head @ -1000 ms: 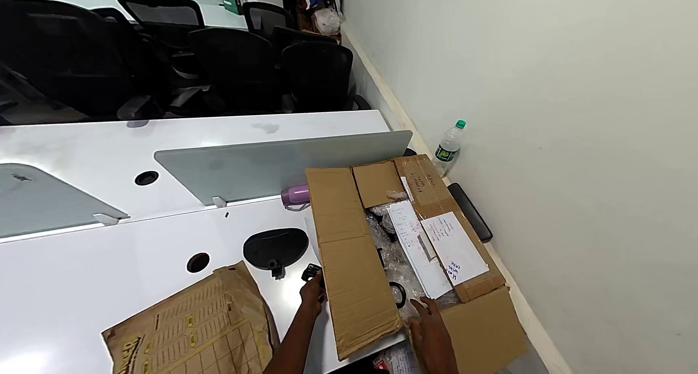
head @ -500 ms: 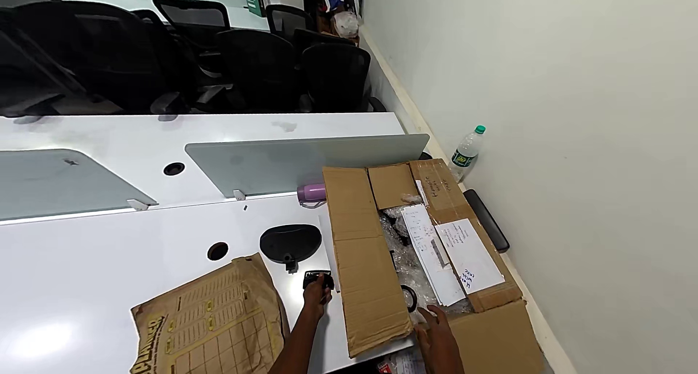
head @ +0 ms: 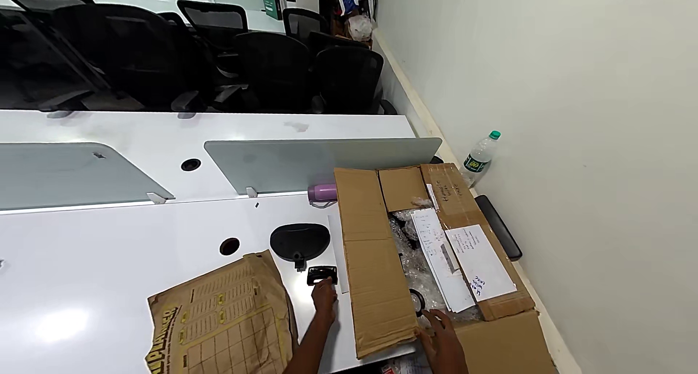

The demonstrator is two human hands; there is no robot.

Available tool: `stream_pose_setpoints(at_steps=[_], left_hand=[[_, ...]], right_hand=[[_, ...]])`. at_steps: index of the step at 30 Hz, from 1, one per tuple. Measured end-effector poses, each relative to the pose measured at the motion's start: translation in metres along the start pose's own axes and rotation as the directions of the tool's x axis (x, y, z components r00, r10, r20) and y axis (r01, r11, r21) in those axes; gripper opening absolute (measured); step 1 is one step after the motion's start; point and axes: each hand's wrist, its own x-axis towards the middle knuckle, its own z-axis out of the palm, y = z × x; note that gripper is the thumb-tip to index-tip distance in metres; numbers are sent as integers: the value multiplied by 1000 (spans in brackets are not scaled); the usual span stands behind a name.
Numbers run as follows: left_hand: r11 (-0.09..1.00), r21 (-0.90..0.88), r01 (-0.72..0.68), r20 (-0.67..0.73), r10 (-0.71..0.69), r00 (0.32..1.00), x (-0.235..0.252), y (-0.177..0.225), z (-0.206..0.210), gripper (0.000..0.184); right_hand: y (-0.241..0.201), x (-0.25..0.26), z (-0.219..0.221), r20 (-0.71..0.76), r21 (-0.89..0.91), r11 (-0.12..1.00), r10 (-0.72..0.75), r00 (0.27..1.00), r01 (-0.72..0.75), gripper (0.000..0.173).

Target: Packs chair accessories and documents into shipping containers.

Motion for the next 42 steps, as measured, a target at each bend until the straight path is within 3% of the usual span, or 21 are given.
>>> stream_pose_setpoints(at_steps=[3,5,7,9,11,13,15,18,20,24,34,42], left_hand=[[985,-39,-170,93,173,981,-45,2,19,38],[938,-123,-323,206,342,917,-69,3,30,32],[899,-177,-401,306,437,846,-88,10,37,33],[866,-202,-458,390,500,773,-101,15,42,32],[845,-193,-499,466,527,711,-104,17,44,28],[836,-103,-539,518,508,688,-97,13,43,27],[872,53,-486,496,400,771,-84,4,40,31],[984,114,-135,288,97,953,-55,-17,31,43],[997,63,50,149,-59,987,-37,-26,24,53],[982,31,186,36,-187,982,-20,-28,20,55],[974,162,160,28,-167,986,5,-32,25,38],[959,272,80,31,-92,995,18,-37,34,29]], right_hand=[[-7,-5,7,50,127,962,-250,967,242,76],[-19,-9,14,115,125,923,-378,919,364,103],[-28,-14,21,140,70,900,-435,889,429,113],[-27,-15,30,94,13,885,-464,881,465,103],[-23,-14,35,-16,24,885,-465,885,465,77],[-23,-15,36,-93,21,888,-455,886,459,68],[-22,-19,35,-165,19,893,-441,882,450,58],[-20,-24,31,-285,83,914,-361,888,398,50],[-24,-24,27,-345,90,934,-295,891,345,42],[-31,-26,20,-391,67,960,-225,892,272,39],[-38,-27,12,-411,117,988,-48,910,105,39],[-24,-24,19,-360,28,961,-246,900,274,39]])
